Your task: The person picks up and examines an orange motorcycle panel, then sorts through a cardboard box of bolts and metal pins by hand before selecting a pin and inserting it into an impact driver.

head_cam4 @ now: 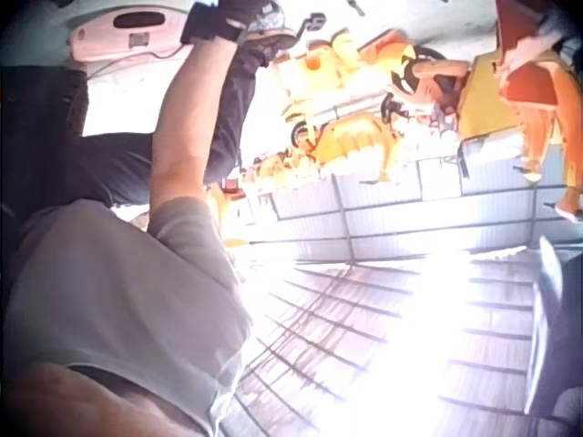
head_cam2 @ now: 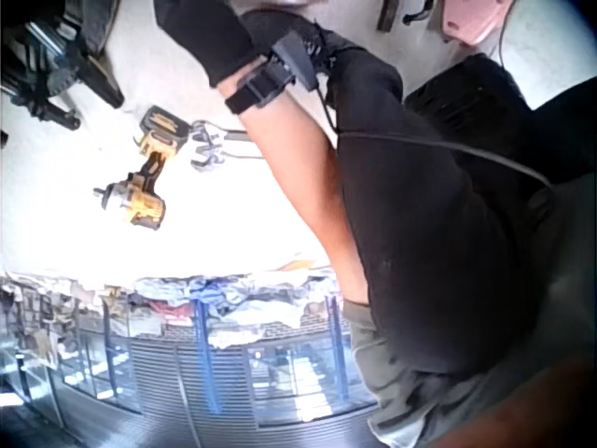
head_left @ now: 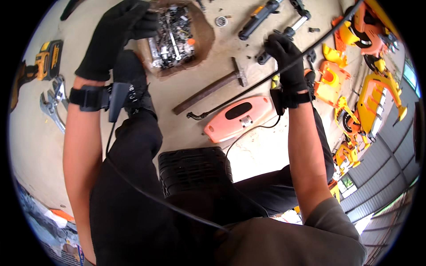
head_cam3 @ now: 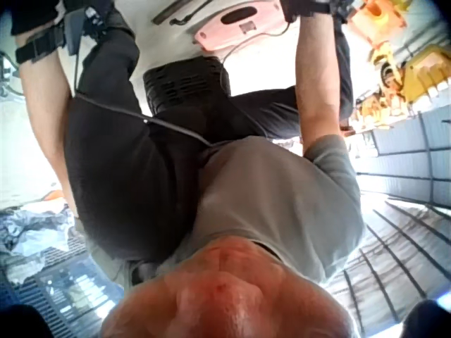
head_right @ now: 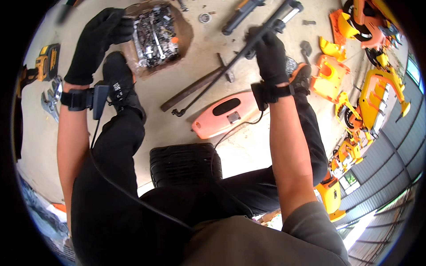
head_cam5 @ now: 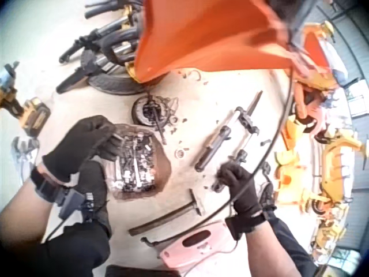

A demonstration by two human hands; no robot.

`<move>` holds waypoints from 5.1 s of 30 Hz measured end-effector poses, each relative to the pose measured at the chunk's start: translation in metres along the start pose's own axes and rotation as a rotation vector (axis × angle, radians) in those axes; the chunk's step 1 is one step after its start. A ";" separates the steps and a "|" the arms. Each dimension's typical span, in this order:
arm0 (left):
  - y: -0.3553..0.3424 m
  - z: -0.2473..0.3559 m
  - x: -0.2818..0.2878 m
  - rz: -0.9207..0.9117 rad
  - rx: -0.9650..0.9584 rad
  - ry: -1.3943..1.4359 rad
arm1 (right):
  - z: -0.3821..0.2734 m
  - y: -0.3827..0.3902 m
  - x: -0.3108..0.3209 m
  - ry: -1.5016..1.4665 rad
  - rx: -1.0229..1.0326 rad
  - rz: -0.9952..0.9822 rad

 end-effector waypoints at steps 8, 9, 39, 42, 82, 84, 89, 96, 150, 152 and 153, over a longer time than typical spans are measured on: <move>0.020 0.041 -0.003 -0.070 -0.062 -0.091 | 0.216 0.106 0.187 0.825 -0.196 0.196; 0.026 0.051 -0.002 -0.067 -0.062 -0.104 | 0.251 0.130 0.178 0.218 -0.630 0.431; 0.080 0.160 -0.252 -0.669 -0.088 -1.215 | 0.239 0.091 0.154 0.970 -0.262 0.442; 0.108 0.194 -0.223 -0.307 0.109 -1.146 | 0.207 0.063 0.109 0.790 -0.141 0.374; 0.107 0.087 -0.229 -0.686 0.359 -0.984 | 0.108 0.043 0.029 0.275 -0.008 0.553; 0.107 0.089 -0.236 -0.716 0.290 -0.956 | 0.143 0.061 0.082 0.472 0.048 0.783; 0.112 0.090 -0.239 -0.772 0.173 -0.927 | 0.221 0.053 0.117 0.942 -0.189 0.477; 0.112 0.080 -0.236 -0.812 0.195 -0.904 | 0.205 0.049 0.126 0.535 -0.194 0.531; 0.185 0.262 -0.359 -0.477 -0.198 -0.467 | -0.150 0.247 0.158 -1.169 0.319 -0.176; 0.204 0.267 -0.364 -0.484 -0.260 -0.366 | -0.161 0.277 0.144 -1.146 0.292 -0.274; 0.214 0.270 -0.363 -0.447 -0.290 -0.367 | -0.165 0.288 0.134 -1.126 0.270 -0.302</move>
Point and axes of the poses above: each hand's wrist, its own y-axis away from the middle knuckle, its own x-axis out of the back of the hand, z = x × y, the point moved 9 cm from there along -y, towards the middle knuckle, and after that the axes turned 5 degrees about z, right-handed, at the moved point
